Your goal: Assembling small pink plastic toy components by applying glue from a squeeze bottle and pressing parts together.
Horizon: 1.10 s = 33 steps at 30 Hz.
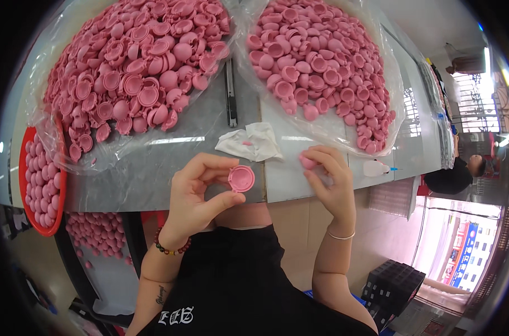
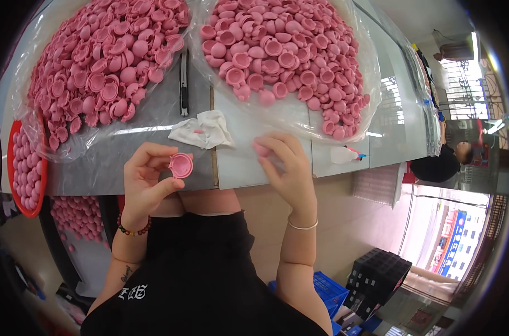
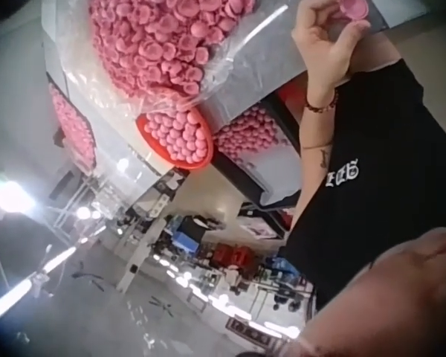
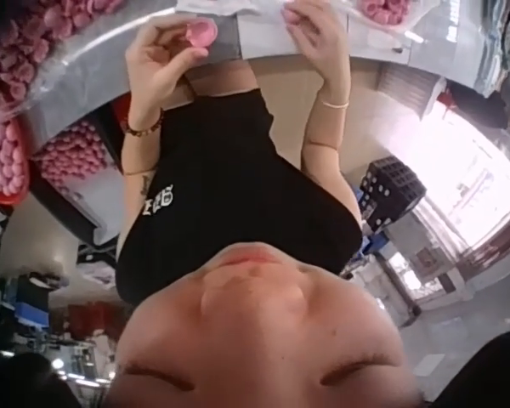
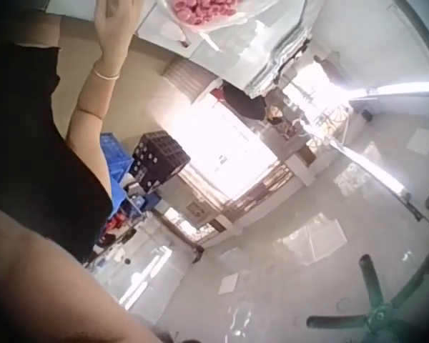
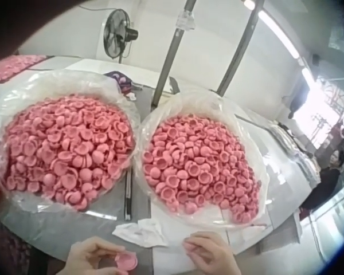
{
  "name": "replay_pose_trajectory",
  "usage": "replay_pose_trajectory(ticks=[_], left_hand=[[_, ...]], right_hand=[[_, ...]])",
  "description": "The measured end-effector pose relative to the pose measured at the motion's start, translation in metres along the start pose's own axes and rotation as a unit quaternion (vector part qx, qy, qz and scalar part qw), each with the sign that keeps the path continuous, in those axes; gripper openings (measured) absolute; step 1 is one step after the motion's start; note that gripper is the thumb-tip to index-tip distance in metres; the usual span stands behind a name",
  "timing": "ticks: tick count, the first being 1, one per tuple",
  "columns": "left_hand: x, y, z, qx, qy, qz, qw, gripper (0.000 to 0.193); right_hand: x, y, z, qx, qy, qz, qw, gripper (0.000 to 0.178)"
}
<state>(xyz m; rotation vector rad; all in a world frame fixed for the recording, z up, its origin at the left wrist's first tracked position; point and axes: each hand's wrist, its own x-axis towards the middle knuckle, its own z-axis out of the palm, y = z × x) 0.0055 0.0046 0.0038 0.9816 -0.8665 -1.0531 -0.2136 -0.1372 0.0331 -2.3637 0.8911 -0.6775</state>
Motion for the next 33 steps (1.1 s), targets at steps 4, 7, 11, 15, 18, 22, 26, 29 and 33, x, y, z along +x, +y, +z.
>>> replay_pose_trajectory(ticks=[4,7,11,15,18,22,26,29,33], left_hand=[[0.000,0.003,0.001,0.016,-0.005,-0.007,1.000,0.043],[0.000,0.003,0.004,0.049,-0.002,0.004,0.999,0.043],[0.001,0.001,0.004,0.082,-0.015,0.017,0.996,0.043],[0.001,0.000,0.006,0.083,0.005,0.036,0.996,0.039],[0.001,-0.002,0.005,0.070,0.015,0.037,0.997,0.039],[0.002,0.001,0.005,0.082,0.009,0.039,0.996,0.038],[0.003,-0.001,0.001,0.086,-0.030,0.019,0.996,0.040],[0.001,0.001,0.001,0.085,-0.021,0.027,0.996,0.037],[0.002,0.005,0.003,0.103,-0.025,0.031,0.994,0.035]], right_hand=[[-0.002,0.007,-0.004,0.009,0.009,0.037,0.999,0.040],[-0.001,0.004,0.000,-0.042,0.001,0.035,0.999,0.045],[0.009,-0.016,0.006,-0.044,0.027,0.028,0.998,0.046],[0.015,-0.018,0.022,-0.064,-0.001,-0.026,0.998,0.041],[0.020,-0.018,0.021,-0.054,-0.035,-0.023,0.998,0.035],[0.023,-0.031,0.002,0.048,0.074,-0.047,0.995,0.034],[0.027,-0.054,0.026,0.118,-0.003,-0.142,0.983,0.042],[0.032,-0.051,0.040,0.149,-0.064,-0.158,0.974,0.040],[0.032,-0.046,0.034,0.147,-0.090,-0.162,0.972,0.041]])
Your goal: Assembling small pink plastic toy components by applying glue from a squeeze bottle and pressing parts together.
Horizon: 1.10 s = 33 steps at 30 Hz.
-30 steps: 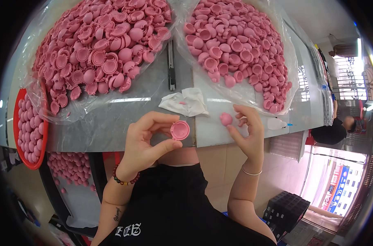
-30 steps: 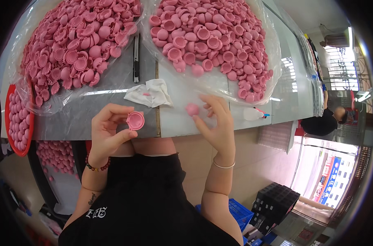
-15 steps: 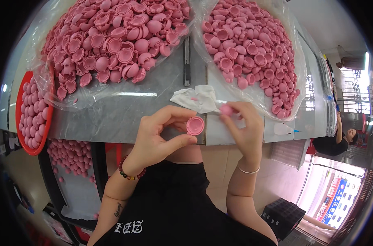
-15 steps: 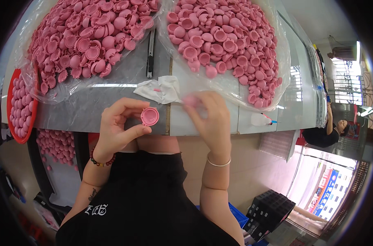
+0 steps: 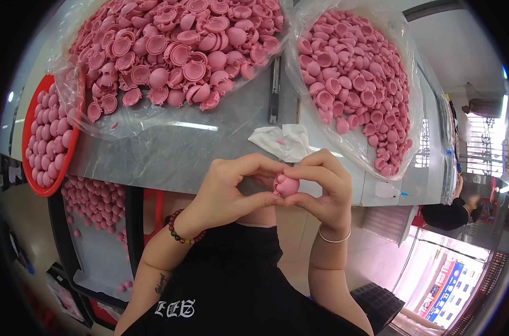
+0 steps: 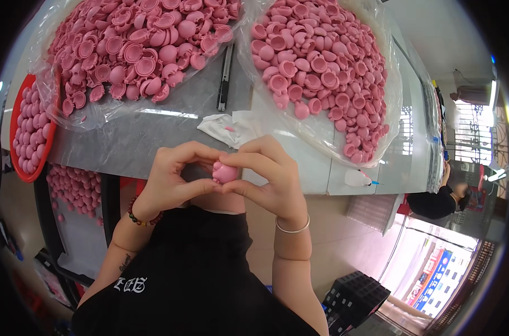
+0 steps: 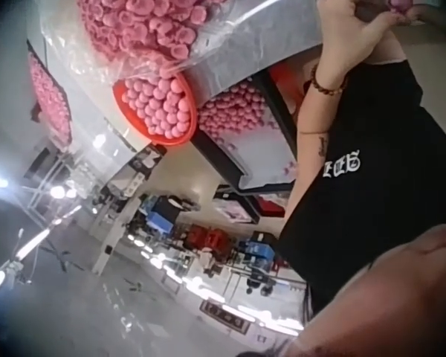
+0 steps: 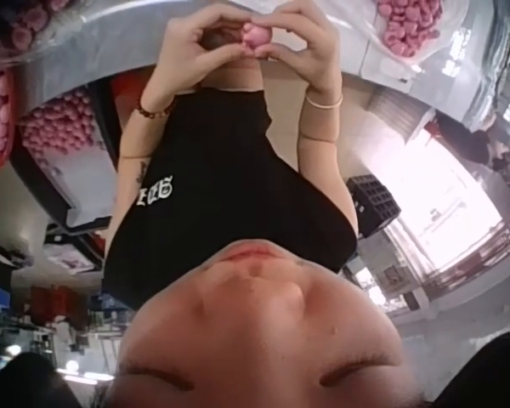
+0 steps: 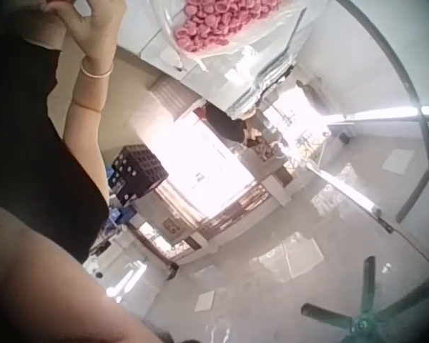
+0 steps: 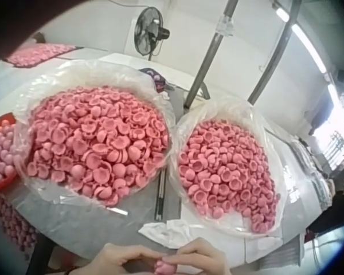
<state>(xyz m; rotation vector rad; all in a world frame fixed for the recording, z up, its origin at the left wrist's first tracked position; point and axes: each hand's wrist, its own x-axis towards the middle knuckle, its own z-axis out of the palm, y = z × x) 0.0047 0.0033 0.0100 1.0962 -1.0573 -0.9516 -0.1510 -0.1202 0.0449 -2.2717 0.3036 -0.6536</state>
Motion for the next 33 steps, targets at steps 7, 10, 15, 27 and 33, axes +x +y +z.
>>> replay_pose_trajectory(ticks=[7,10,15,27,33], left_hand=[[0.000,0.001,-0.002,-0.028,-0.007,-0.013,1.000,0.036],[-0.001,0.000,-0.004,-0.047,0.002,-0.020,0.999,0.039],[0.000,0.000,-0.005,-0.129,-0.004,-0.050,0.990,0.044],[0.000,0.001,-0.005,-0.129,0.003,-0.028,0.991,0.046],[0.003,-0.001,-0.003,-0.015,0.017,0.024,0.999,0.036]], right_hand=[[-0.003,0.003,0.000,0.014,-0.006,-0.001,1.000,0.054],[-0.007,0.002,0.002,-0.008,0.057,-0.028,0.998,0.054],[-0.002,-0.001,0.022,-0.070,0.149,-0.119,0.979,0.048],[-0.008,0.001,0.040,0.001,0.140,-0.079,0.987,0.035],[-0.006,0.003,0.041,0.065,0.150,-0.070,0.984,0.032]])
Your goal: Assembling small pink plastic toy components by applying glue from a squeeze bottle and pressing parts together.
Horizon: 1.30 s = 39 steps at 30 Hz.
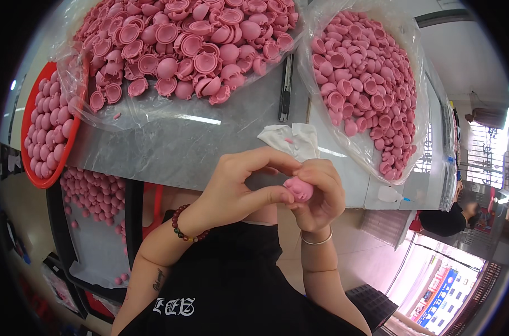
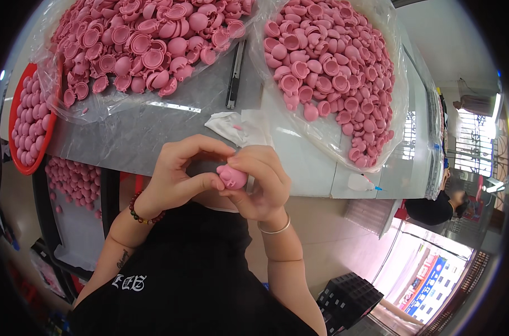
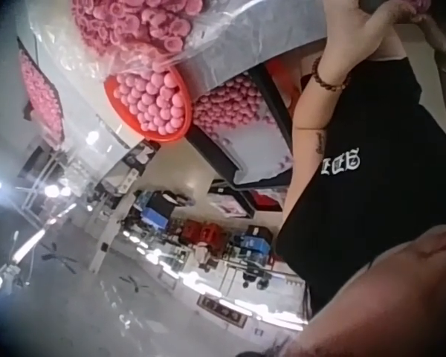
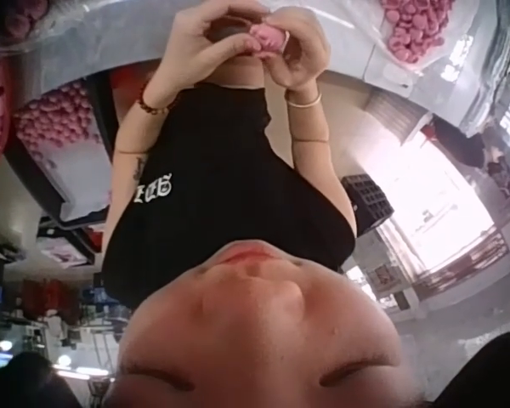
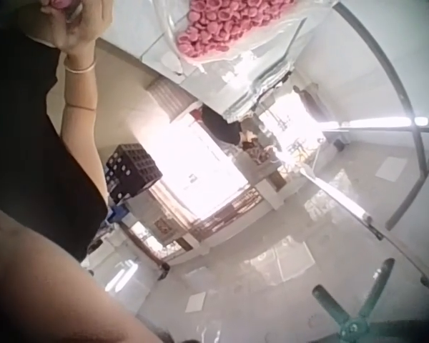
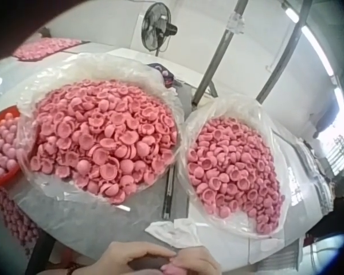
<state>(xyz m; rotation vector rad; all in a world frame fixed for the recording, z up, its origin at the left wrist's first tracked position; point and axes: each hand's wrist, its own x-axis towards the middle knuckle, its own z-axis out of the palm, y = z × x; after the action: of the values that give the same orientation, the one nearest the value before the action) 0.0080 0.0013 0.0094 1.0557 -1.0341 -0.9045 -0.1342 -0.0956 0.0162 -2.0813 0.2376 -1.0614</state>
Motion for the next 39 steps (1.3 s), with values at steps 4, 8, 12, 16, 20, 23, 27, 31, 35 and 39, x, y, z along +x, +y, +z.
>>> replay_pose_trajectory(ticks=[4,8,12,16,20,23,27,31,35,39], left_hand=[[-0.001,0.001,-0.001,0.023,-0.010,0.014,1.000,0.031],[-0.003,0.003,-0.002,0.005,-0.031,-0.017,0.999,0.028],[-0.003,0.003,-0.004,-0.004,-0.044,-0.030,0.999,0.026],[-0.004,-0.001,-0.002,-0.010,-0.038,-0.027,0.999,0.027],[-0.006,-0.007,-0.002,0.005,-0.026,0.010,1.000,0.032],[-0.004,-0.008,-0.004,0.025,-0.015,0.061,0.998,0.035],[-0.010,-0.008,-0.001,0.093,0.045,0.132,0.986,0.034],[-0.010,-0.013,-0.003,0.065,0.023,0.132,0.989,0.032],[-0.009,-0.010,-0.001,0.038,0.019,0.111,0.993,0.026],[-0.008,-0.011,0.000,0.068,0.033,0.115,0.990,0.022]], right_hand=[[-0.003,0.000,-0.001,-0.006,-0.001,0.005,1.000,0.033],[-0.004,-0.002,0.000,-0.011,-0.005,0.003,1.000,0.033],[-0.004,0.000,0.000,-0.012,-0.006,-0.004,1.000,0.033],[-0.004,0.001,0.000,-0.009,-0.006,-0.005,1.000,0.034],[-0.002,0.000,0.000,0.097,-0.020,0.039,0.994,0.031],[-0.002,-0.005,0.008,0.240,0.002,0.108,0.965,0.027],[-0.006,-0.007,0.009,0.314,-0.005,0.146,0.938,0.025],[-0.005,-0.004,0.005,0.334,-0.023,0.153,0.930,0.023],[-0.006,-0.001,0.005,0.352,-0.035,0.139,0.925,0.016],[-0.004,-0.001,0.003,0.388,-0.032,0.168,0.906,0.012]])
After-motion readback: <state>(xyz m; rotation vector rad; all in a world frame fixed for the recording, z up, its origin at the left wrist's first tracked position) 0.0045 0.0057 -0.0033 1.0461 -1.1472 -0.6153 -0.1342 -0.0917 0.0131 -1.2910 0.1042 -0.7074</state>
